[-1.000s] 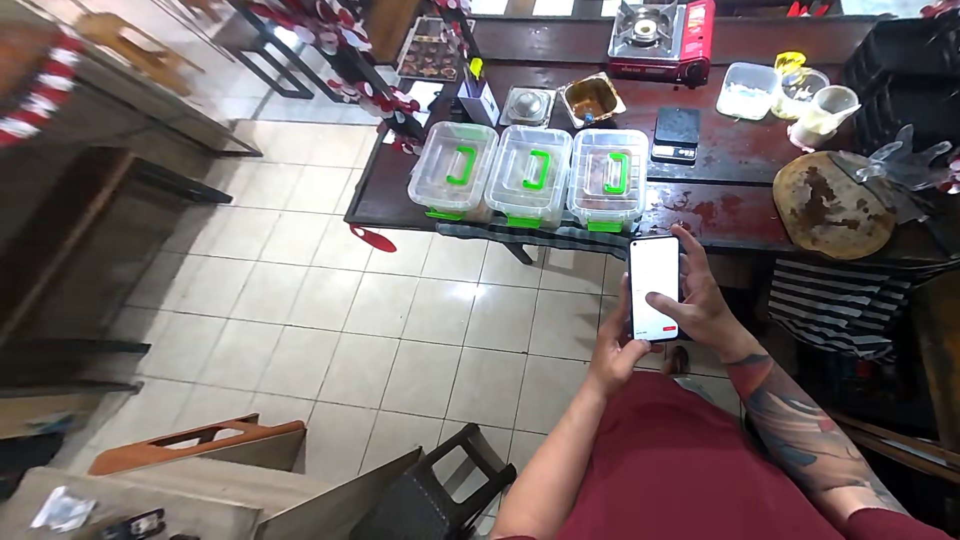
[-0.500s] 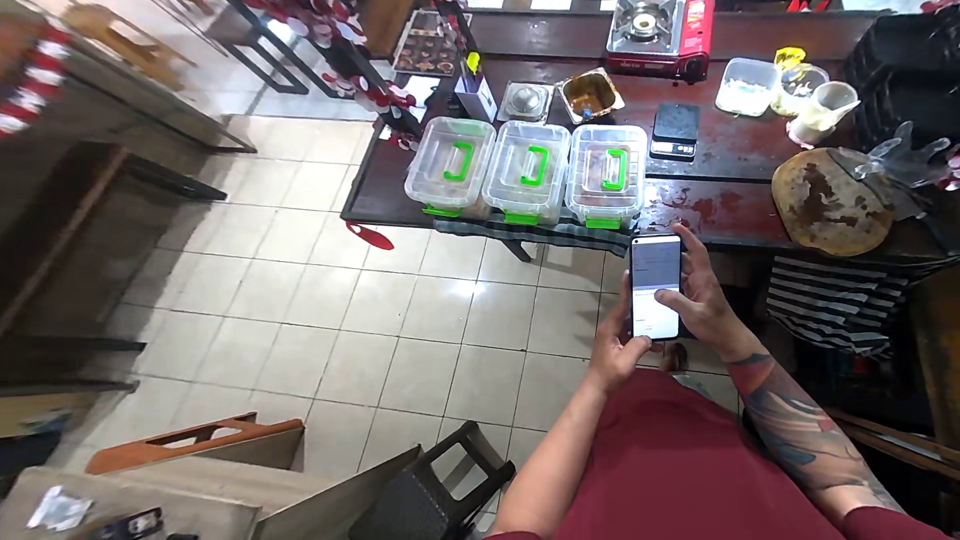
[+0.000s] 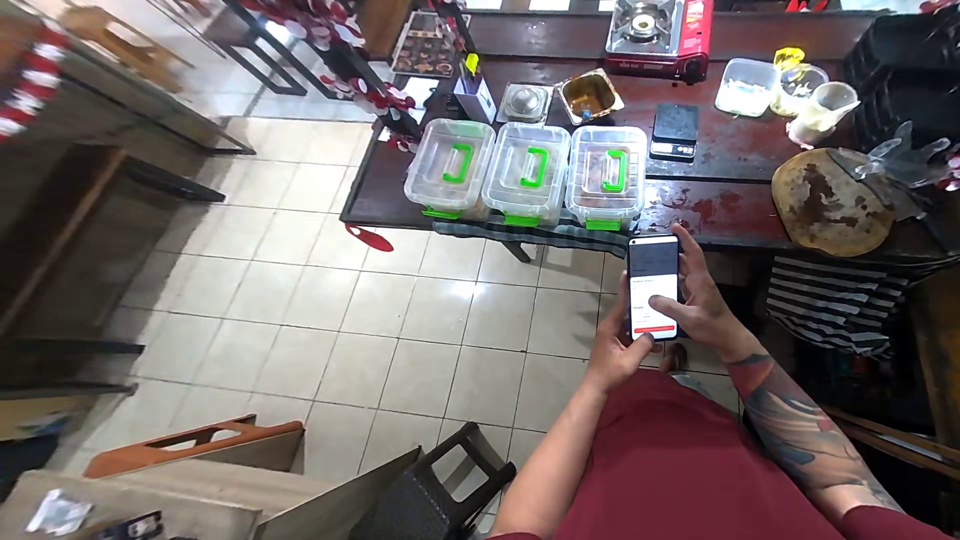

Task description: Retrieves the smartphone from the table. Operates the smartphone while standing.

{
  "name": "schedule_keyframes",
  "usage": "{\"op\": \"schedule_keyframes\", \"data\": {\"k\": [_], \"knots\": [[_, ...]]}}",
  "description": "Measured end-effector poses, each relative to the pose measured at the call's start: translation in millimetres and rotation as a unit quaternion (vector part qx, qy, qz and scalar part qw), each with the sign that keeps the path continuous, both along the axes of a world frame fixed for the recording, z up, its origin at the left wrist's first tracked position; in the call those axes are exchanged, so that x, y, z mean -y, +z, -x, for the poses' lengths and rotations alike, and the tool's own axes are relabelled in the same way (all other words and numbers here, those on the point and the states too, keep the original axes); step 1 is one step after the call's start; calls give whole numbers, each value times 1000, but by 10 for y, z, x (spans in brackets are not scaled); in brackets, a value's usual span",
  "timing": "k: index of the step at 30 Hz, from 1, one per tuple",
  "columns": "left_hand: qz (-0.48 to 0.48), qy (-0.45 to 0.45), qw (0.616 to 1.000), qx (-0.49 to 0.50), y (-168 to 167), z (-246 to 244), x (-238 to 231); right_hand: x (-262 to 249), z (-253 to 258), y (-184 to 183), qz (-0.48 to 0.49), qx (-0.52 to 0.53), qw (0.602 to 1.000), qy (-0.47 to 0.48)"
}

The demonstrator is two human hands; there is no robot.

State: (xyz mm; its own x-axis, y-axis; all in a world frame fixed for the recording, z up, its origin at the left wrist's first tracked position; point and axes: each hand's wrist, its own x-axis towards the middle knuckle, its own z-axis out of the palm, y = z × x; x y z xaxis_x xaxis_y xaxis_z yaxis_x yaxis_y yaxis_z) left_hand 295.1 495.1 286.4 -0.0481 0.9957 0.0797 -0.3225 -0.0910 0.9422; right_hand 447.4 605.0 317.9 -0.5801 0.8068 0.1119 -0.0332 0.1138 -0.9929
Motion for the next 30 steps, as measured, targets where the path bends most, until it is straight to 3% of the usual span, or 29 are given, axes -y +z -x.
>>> {"op": "schedule_keyframes", "data": {"k": [13,30], "knots": [[23,19,1000,-9,3,10,10,-44,7,41,30,-54,998,6],[-31,-21,999,-22,-34,-40,77,-93,85,150,-13,-55,988,-145]]}}
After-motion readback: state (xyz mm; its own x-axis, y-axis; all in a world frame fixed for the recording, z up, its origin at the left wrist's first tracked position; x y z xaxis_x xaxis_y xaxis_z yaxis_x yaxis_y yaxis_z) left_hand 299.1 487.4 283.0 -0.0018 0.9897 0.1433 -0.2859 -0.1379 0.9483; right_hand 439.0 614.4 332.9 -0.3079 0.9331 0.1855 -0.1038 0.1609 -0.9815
